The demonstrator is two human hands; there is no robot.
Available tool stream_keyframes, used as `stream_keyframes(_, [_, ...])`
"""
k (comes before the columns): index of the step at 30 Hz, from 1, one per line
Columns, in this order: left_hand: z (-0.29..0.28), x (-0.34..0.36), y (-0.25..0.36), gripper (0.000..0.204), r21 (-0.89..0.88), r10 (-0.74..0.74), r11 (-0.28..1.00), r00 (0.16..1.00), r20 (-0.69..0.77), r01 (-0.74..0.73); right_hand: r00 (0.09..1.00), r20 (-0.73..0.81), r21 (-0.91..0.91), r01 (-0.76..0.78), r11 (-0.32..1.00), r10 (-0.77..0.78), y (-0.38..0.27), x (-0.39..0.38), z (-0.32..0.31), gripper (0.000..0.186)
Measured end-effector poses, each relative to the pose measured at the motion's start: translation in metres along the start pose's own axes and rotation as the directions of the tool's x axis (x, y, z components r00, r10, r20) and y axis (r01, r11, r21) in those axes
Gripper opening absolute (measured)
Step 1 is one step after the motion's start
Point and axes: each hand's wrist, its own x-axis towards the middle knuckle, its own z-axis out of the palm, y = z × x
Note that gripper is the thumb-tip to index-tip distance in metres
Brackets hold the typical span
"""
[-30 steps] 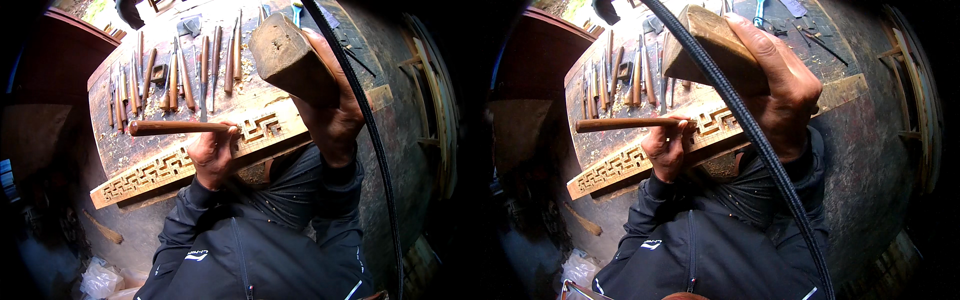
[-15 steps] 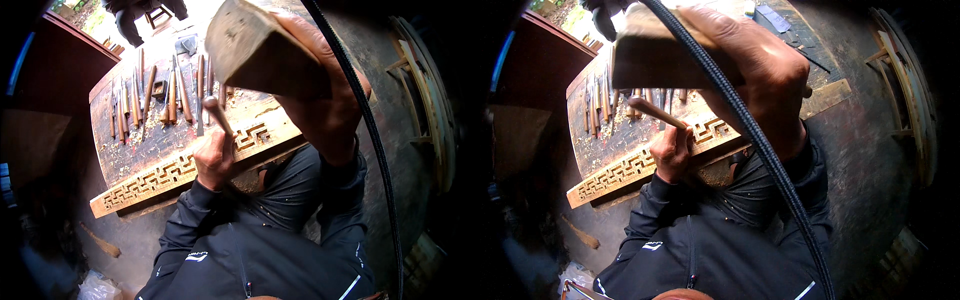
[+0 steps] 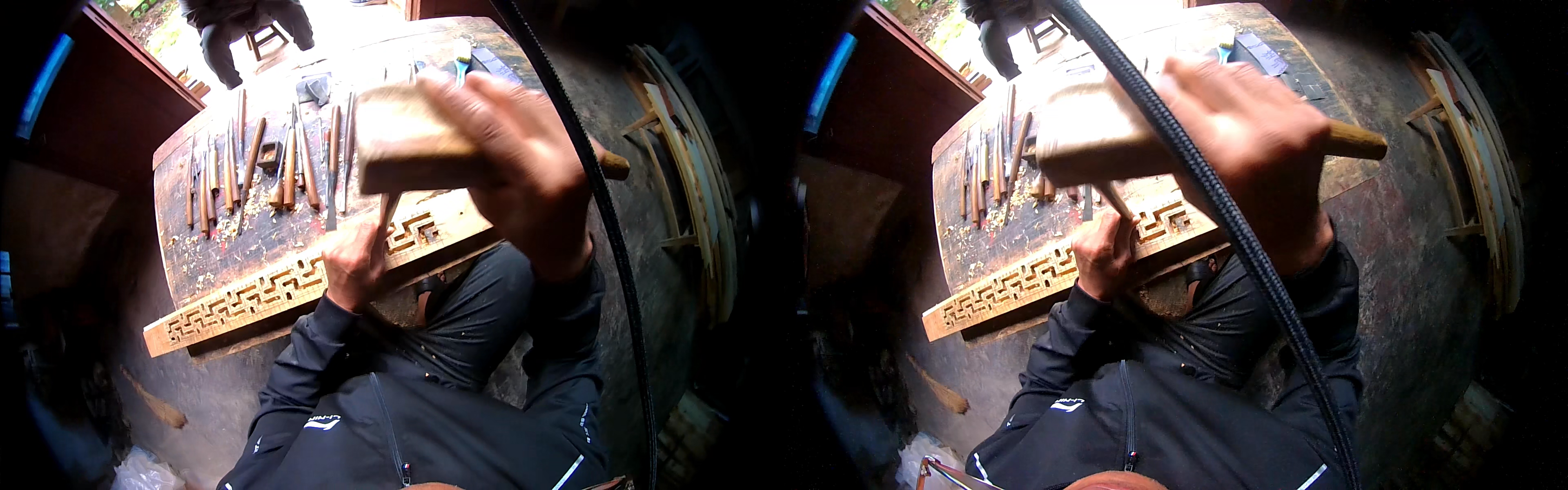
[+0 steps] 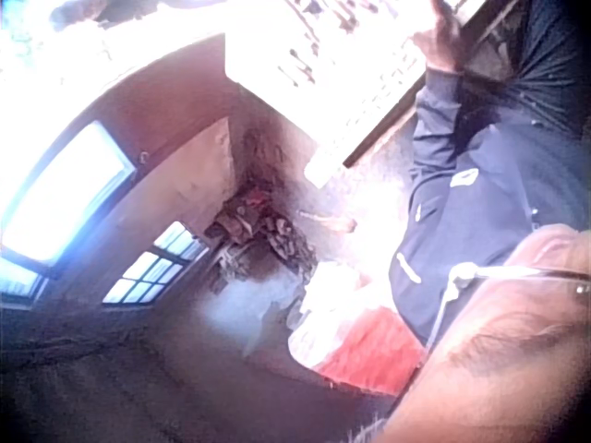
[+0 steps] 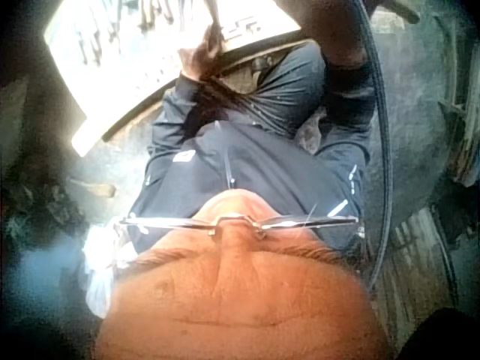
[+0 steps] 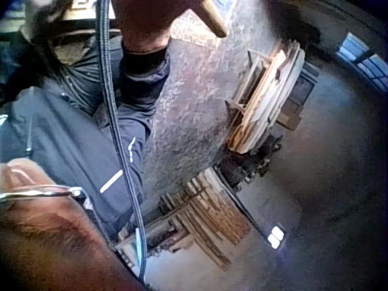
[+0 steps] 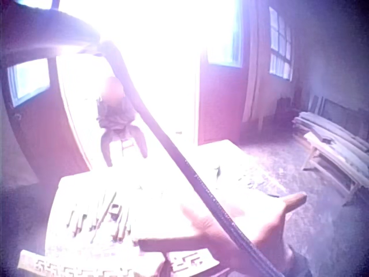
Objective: The person uses a chisel and a wooden mallet to carve a decorative geometric pattern into a wooden beam on a workshop table.
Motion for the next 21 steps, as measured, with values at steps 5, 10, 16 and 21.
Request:
stream_keyframes(5, [0.0, 0.001, -0.004, 0.017, -0.014, 0.001, 1.0, 1.0, 0.004, -0.001, 0.998, 0.037, -0.009, -0.05, 0.999, 0.05, -0.004, -0.004, 0.004, 0.059])
stream_keyframes(10, [0.001, -0.001, -0.008, 0.017, -0.017, -0.015, 1.0, 1.0, -0.014, 0.015, 0.998, -0.045, 0.045, -0.046, 0.998, 0.048, 0.002, -0.001, 0.004, 0.061])
stream_keyframes(16, [-0.012, -0.012, -0.011, 0.009, -0.079, -0.195, 0.978, 0.98, -0.026, 0.193, 0.996, 0.01, 0.051, -0.091, 0.995, 0.09, -0.001, -0.023, 0.031, 0.064])
stream_keyframes(21, [-0.034, -0.021, -0.009, 0.013, -0.425, -0.645, 0.703, 0.763, -0.043, 0.57, 0.963, 0.017, 0.083, -0.268, 0.96, 0.268, 0.004, -0.054, 0.055, 0.057])
